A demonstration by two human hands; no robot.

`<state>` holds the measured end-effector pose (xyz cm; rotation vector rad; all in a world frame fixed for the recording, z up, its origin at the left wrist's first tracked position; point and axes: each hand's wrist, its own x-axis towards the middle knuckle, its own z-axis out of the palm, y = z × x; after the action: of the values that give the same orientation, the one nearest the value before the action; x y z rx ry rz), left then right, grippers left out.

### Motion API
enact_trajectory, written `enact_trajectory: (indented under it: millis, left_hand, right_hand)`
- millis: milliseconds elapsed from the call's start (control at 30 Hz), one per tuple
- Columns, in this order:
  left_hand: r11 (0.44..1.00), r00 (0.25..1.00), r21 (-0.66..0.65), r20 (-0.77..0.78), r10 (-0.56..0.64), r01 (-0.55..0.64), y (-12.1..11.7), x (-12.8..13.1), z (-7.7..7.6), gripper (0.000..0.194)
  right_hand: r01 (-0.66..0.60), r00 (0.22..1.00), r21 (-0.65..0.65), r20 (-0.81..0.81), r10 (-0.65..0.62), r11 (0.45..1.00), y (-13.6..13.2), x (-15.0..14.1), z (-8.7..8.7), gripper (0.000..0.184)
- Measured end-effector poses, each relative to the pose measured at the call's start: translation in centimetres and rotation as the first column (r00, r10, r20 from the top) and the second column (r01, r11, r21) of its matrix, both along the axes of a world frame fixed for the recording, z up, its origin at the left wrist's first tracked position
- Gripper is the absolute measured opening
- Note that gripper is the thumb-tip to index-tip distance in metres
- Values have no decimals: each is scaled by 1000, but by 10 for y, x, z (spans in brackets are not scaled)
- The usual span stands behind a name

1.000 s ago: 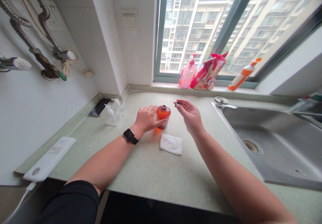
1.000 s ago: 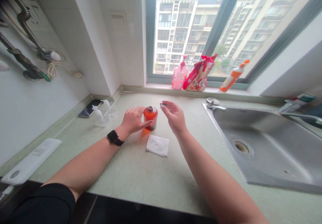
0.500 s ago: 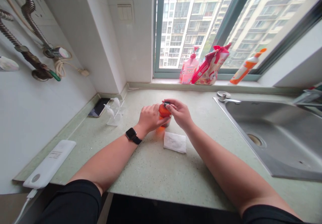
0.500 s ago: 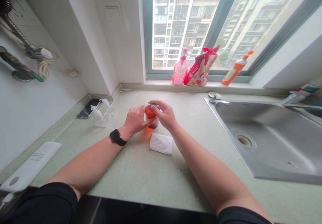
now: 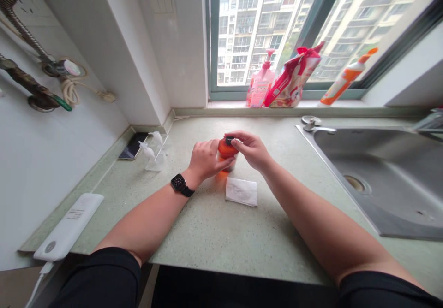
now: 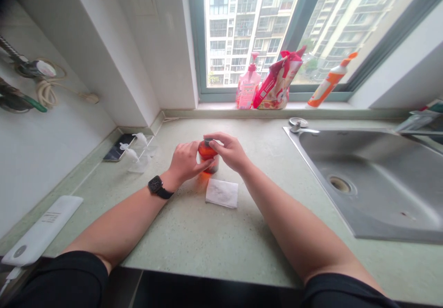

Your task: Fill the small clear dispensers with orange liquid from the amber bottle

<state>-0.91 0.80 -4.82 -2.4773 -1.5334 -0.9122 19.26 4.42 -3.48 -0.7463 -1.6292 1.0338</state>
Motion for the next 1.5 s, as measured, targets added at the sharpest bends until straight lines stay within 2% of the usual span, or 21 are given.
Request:
enact_trajectory:
  millis: [100, 333, 533, 700, 1067, 1233, 1367, 1500]
  left_hand:
    - [1000, 1000, -10, 14, -12, 12, 1, 0, -1, 59]
    - [999, 998, -20, 28, -50, 50, 2, -4, -2, 56]
    - [997, 998, -29, 11, -70, 70, 1, -6, 0, 56]
    - [996, 996, -37, 16, -85, 85, 0, -5, 2, 56]
    - [994, 994, -34, -19, -109, 108, 1, -5, 1, 54]
    - [992, 993, -28, 0, -122, 122, 0, -4, 2, 53]
    - [990, 991, -43, 15, -131, 132, -1, -2, 4, 47]
    - [989, 989, -42, 19, -144, 144, -2, -2, 5, 46]
  right_hand:
    - [-39, 999, -14, -2, 39, 999, 2, 3, 1, 37]
    - [-52, 998, 57, -14, 53, 997, -5, 2, 8, 27]
    - [-87, 994, 26, 67, 85, 996, -6, 8, 13, 30]
    - [-82, 991, 98, 117, 71, 992, -4, 13, 17, 24]
    - [-137, 982, 53, 136, 128, 989, -2, 17, 21, 34]
    - [-102, 981, 185, 184, 68, 977, -2, 18, 24, 27]
    - [-21, 984, 207, 176, -16, 978, -3, 15, 26, 30]
    - [-19, 970, 239, 240, -40, 971, -7, 16, 31, 28]
